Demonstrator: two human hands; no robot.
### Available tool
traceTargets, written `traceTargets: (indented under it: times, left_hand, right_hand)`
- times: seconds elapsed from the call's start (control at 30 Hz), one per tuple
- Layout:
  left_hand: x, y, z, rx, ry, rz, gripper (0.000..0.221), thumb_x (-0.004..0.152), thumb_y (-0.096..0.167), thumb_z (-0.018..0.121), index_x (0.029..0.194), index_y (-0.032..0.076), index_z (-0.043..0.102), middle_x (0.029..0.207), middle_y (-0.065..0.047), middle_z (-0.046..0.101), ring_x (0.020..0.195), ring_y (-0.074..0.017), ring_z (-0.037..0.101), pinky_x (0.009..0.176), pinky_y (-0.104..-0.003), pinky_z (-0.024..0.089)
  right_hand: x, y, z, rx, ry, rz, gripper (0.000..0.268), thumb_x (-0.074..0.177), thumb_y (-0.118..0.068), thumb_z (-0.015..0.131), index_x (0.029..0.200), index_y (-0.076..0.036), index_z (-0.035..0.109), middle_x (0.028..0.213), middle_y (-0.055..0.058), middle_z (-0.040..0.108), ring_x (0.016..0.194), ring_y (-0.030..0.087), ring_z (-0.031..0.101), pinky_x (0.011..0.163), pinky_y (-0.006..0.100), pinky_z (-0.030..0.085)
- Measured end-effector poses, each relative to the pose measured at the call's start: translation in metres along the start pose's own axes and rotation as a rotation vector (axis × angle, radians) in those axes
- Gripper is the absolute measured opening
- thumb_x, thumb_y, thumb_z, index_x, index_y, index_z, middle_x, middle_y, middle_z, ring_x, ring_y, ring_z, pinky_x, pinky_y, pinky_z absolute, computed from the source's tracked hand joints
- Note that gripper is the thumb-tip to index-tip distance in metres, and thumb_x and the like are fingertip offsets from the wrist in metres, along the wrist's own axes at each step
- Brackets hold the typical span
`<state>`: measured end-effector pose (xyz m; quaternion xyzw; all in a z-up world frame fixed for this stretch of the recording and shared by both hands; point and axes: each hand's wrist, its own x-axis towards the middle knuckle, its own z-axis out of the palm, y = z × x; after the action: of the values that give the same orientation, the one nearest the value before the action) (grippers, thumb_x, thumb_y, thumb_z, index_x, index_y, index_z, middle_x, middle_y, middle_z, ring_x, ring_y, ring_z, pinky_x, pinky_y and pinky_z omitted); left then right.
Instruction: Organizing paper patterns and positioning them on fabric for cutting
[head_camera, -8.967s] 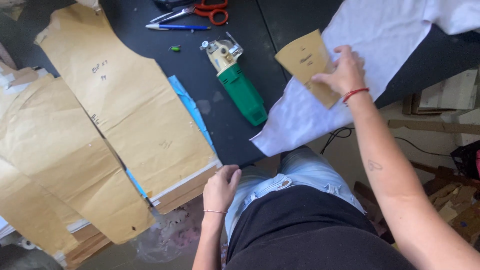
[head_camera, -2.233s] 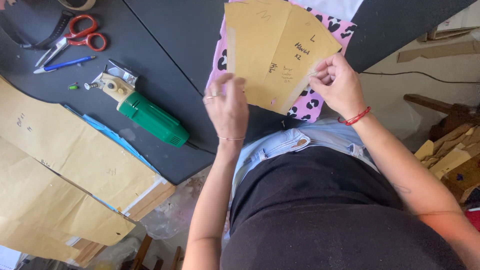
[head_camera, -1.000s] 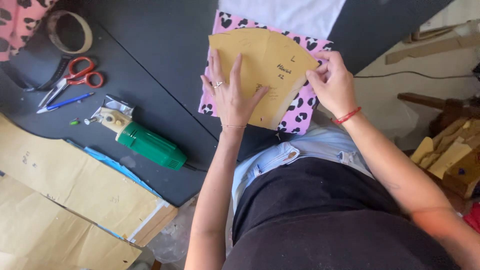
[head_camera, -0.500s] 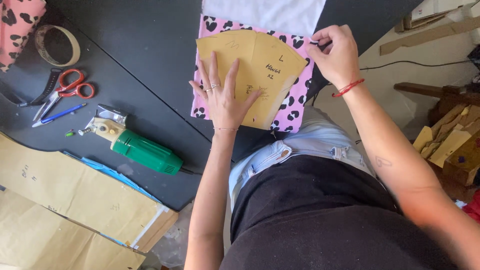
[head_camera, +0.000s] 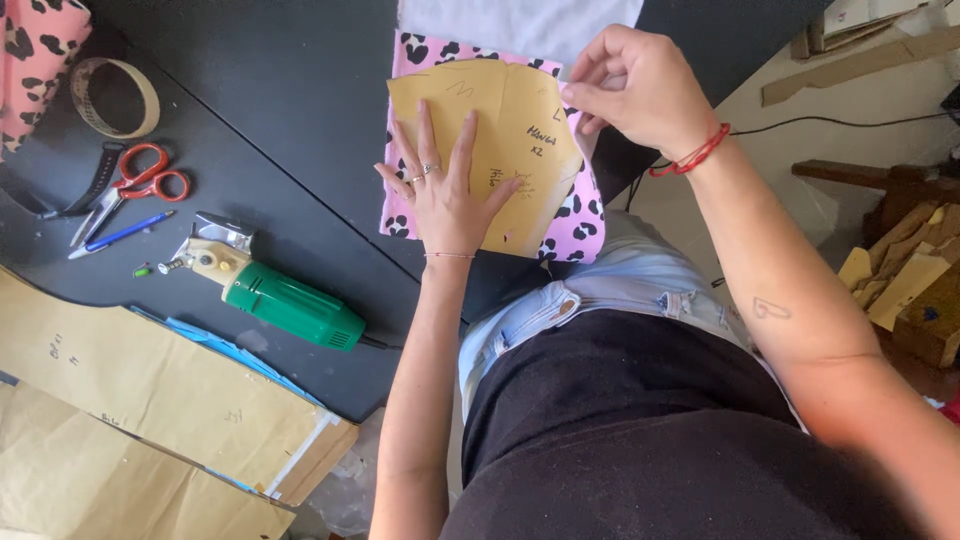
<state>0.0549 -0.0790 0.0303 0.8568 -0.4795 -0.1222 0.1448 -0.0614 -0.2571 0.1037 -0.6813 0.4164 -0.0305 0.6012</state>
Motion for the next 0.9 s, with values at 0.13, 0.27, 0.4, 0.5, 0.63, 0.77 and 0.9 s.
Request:
traceTargets:
  times: [0.13, 0.27, 0.4, 0.5, 0.63, 0.77, 0.9]
  left_hand:
    - [-0.001, -0.001, 0.001, 0.025, 0.005, 0.002, 0.086, 0.067, 0.060, 0.079, 0.134, 0.032, 0.034, 0.144, -0.004, 0.004, 0.133, -0.0341, -0.004, 0.096, -0.070, 0.017]
    - [-0.014, -0.003, 0.007, -0.026, 0.085, 0.045, 0.071, 0.074, 0.052, 0.077, 0.129, 0.025, 0.040, 0.142, -0.011, 0.009, 0.134, -0.0363, 0.004, 0.103, -0.066, 0.008]
    - [-0.036, 0.008, 0.005, -0.191, 0.039, 0.476, 0.038, 0.082, 0.031, 0.072, 0.111, 0.018, 0.050, 0.132, -0.007, 0.035, 0.126, -0.0267, 0.032, 0.102, -0.058, 0.011]
    - [-0.051, 0.016, 0.011, -0.269, -0.166, 0.456, 0.053, 0.069, 0.038, 0.071, 0.114, 0.023, 0.049, 0.136, -0.004, 0.031, 0.129, -0.0223, 0.024, 0.104, -0.054, 0.009]
    - [-0.054, 0.022, 0.010, -0.210, -0.244, 0.366, 0.078, 0.057, 0.037, 0.080, 0.124, 0.029, 0.042, 0.140, -0.003, 0.025, 0.132, -0.0196, 0.017, 0.105, -0.052, 0.001]
    - [-0.056, 0.022, 0.015, -0.202, -0.225, 0.370, 0.076, 0.057, 0.033, 0.081, 0.123, 0.029, 0.043, 0.140, -0.001, 0.025, 0.132, -0.0184, 0.018, 0.106, -0.052, 0.003]
    - [-0.057, 0.024, 0.024, -0.255, -0.116, 0.363, 0.061, 0.060, 0.035, 0.078, 0.113, 0.022, 0.050, 0.138, 0.001, 0.029, 0.130, -0.0166, 0.023, 0.106, -0.049, 0.004]
  right_hand:
    - [-0.004, 0.016, -0.007, -0.265, 0.096, -0.143, 0.009, 0.086, -0.002, 0.061, 0.083, -0.004, 0.053, 0.071, 0.003, 0.060, 0.056, 0.009, 0.060, 0.053, 0.017, 0.047]
    - [-0.011, 0.053, -0.009, -0.544, 0.338, -0.474, 0.016, 0.077, 0.011, 0.061, 0.088, 0.000, 0.056, 0.093, 0.014, 0.046, 0.072, 0.022, 0.053, 0.063, 0.028, 0.049]
    - [-0.039, 0.057, -0.002, -0.613, 0.244, -0.249, 0.013, 0.082, -0.005, 0.064, 0.079, -0.005, 0.051, 0.078, 0.007, 0.051, 0.068, 0.019, 0.050, 0.062, 0.031, 0.043]
    - [-0.056, 0.061, 0.001, -0.527, -0.059, 0.237, 0.027, 0.079, -0.027, 0.064, 0.080, -0.005, 0.048, 0.067, 0.008, 0.060, 0.059, 0.018, 0.058, 0.056, 0.031, 0.046]
    - [-0.075, 0.099, 0.017, -0.019, -0.150, 0.405, 0.025, 0.072, -0.015, 0.066, 0.076, -0.001, 0.046, 0.080, 0.019, 0.060, 0.067, 0.021, 0.063, 0.055, 0.026, 0.052]
    - [-0.077, 0.060, 0.030, 0.214, -0.093, 0.326, 0.020, 0.078, -0.007, 0.061, 0.084, 0.000, 0.043, 0.082, 0.015, 0.059, 0.068, 0.018, 0.063, 0.055, 0.023, 0.054]
    - [-0.072, 0.028, 0.035, 0.302, -0.196, 0.256, 0.020, 0.086, -0.014, 0.050, 0.100, -0.002, 0.043, 0.095, 0.020, 0.058, 0.078, 0.027, 0.063, 0.063, 0.034, 0.054]
